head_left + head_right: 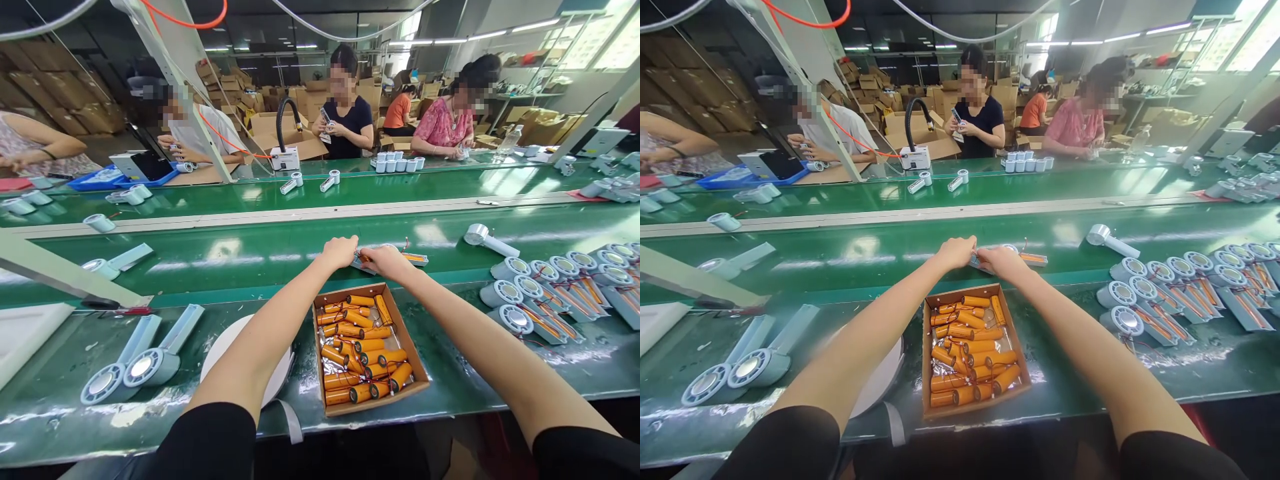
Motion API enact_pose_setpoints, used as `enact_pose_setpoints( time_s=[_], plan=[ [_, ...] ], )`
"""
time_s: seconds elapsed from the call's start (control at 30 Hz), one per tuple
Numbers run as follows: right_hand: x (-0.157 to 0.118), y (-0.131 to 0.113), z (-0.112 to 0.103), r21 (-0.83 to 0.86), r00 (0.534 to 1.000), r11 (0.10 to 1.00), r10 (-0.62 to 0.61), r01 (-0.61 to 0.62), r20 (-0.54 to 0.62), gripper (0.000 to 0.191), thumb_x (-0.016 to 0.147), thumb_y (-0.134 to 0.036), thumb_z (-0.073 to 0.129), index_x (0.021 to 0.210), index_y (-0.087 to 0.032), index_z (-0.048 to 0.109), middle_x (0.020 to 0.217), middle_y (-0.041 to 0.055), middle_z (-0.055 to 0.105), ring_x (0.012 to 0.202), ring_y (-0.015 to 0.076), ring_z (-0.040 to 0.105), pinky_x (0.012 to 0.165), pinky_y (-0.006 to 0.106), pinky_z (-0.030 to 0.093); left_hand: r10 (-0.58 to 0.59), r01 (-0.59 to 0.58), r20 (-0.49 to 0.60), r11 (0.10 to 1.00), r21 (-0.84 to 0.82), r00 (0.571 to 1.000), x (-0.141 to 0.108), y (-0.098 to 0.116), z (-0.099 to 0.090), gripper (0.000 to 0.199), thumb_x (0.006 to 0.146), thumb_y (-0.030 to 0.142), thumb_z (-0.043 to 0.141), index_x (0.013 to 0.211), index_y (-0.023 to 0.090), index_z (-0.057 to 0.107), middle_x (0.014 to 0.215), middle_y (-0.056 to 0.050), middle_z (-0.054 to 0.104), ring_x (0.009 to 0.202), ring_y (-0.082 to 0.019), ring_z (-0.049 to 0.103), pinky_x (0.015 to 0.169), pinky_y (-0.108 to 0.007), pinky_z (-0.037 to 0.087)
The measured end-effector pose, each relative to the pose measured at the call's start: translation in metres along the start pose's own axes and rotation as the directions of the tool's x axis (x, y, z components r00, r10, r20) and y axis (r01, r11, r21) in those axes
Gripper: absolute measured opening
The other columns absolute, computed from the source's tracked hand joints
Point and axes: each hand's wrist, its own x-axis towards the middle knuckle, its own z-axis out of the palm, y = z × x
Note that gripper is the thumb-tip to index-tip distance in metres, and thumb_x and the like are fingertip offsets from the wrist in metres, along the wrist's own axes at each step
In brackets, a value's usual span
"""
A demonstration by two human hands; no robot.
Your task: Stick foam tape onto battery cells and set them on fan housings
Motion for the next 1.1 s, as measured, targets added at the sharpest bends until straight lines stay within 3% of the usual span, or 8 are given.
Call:
enact_pose_setpoints(
  time_s=[0.23,0.4,0.5,0.7,0.9,1.1],
  plan=[
    [-0.004,0.005,-0.004,-0.015,0.999,1.0,0.002,-0.002,0.038,0.037,0.105,-0.044,0.051,0.137,-0.028,0.062,0.107,0.0089,0.077,0.097,0.0272,0.072,0.078,0.03,0.043,-0.049,0.012,-0.101,0.944,-0.331,0.994,0.015,-0.001,0.013,0.03,0.1,0.037,0.064,0.123,0.017,0.064,0.115,-0.008,0.068,0.103,-0.021,0.067,0.094,-0.044,0.057],
    [0.001,0.005,-0.006,-0.025,0.995,0.999,-0.023,0.026,0.101,0.034,0.103,-0.04,0.05,0.13,-0.029,0.066,0.106,0.0075,0.077,0.096,0.0265,0.071,0.079,0.03,0.045,-0.114,0.005,-0.138,0.786,-0.618,0.984,0.027,-0.006,0.024,0.028,0.104,0.037,0.057,0.12,0.014,0.061,0.096,-0.003,0.068,0.073,-0.012,0.064,0.069,-0.029,0.057],
    [0.01,0.005,-0.008,-0.036,0.987,0.999,-0.025,0.031,0.161,0.033,0.098,-0.034,0.053,0.125,-0.025,0.07,0.105,0.0107,0.077,0.094,0.0279,0.071,0.08,0.032,0.047,-0.134,0.015,-0.113,0.705,-0.709,0.984,0.035,-0.009,0.029,0.026,0.105,0.036,0.056,0.118,0.014,0.061,0.091,-0.001,0.066,0.067,-0.01,0.06,0.063,-0.026,0.054],
    [0.022,0.006,-0.015,-0.052,0.978,0.996,-0.061,0.073,0.201,0.024,0.095,-0.036,0.063,0.113,-0.027,0.077,0.104,0.0099,0.077,0.096,0.0275,0.071,0.078,0.031,0.048,-0.117,0.026,-0.071,0.668,-0.743,0.991,0.044,-0.008,0.029,0.027,0.103,0.037,0.059,0.118,0.014,0.062,0.096,-0.003,0.067,0.075,-0.013,0.064,0.07,-0.029,0.057],
    [0.009,0.015,-0.015,-0.081,0.995,0.996,-0.022,0.031,0.101,0.024,0.1,-0.041,0.062,0.101,-0.027,0.082,0.093,0.0093,0.078,0.086,0.0273,0.071,0.071,0.031,0.045,-0.074,-0.017,-0.1,0.719,-0.695,0.992,0.047,0.001,0.037,0.03,0.102,0.039,0.061,0.118,0.014,0.063,0.101,-0.005,0.068,0.085,-0.016,0.066,0.08,-0.035,0.059],
    [-0.006,0.033,-0.019,0.027,1.0,0.999,-0.028,0.028,-0.012,0.033,0.1,-0.04,0.056,0.084,-0.024,0.08,0.077,0.0061,0.075,0.073,0.0217,0.066,0.065,0.03,0.039,-0.046,-0.046,-0.118,0.74,-0.672,0.992,0.057,0.008,0.047,0.029,0.102,0.04,0.06,0.116,0.015,0.064,0.1,-0.004,0.069,0.086,-0.016,0.067,0.085,-0.038,0.057]
  ],
)
